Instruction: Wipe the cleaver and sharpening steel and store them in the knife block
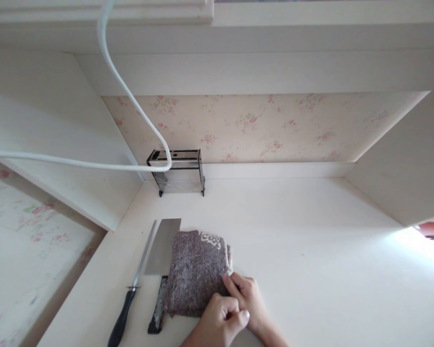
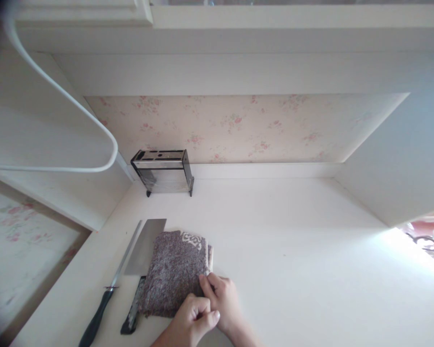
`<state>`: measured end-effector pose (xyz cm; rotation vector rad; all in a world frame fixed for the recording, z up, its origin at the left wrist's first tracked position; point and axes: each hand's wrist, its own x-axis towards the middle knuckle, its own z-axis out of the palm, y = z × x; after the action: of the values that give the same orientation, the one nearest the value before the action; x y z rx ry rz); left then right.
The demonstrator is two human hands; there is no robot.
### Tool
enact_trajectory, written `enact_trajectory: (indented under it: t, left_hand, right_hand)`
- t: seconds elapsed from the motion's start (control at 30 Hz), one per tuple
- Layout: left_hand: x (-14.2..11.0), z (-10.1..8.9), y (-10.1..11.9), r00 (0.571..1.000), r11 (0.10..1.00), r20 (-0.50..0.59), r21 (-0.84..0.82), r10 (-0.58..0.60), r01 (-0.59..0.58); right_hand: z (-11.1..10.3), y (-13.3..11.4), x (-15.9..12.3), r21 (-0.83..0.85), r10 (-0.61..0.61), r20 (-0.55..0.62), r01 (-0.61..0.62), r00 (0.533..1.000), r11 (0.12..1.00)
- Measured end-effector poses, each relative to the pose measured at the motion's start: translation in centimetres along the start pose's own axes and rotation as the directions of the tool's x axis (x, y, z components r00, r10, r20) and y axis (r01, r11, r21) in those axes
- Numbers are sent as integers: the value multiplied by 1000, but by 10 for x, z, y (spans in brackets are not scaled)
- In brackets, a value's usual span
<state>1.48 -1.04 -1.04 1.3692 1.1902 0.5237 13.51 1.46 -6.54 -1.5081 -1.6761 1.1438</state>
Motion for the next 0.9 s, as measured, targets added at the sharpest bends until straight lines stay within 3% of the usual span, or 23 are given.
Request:
enact_trajectory:
  t: [0.9]
  left_hand:
    - [3,2,-7,1000,1000,-1,-4,16,-16]
  right_hand:
    - [-1,0,0,9,-7,-1,7,1000,1000]
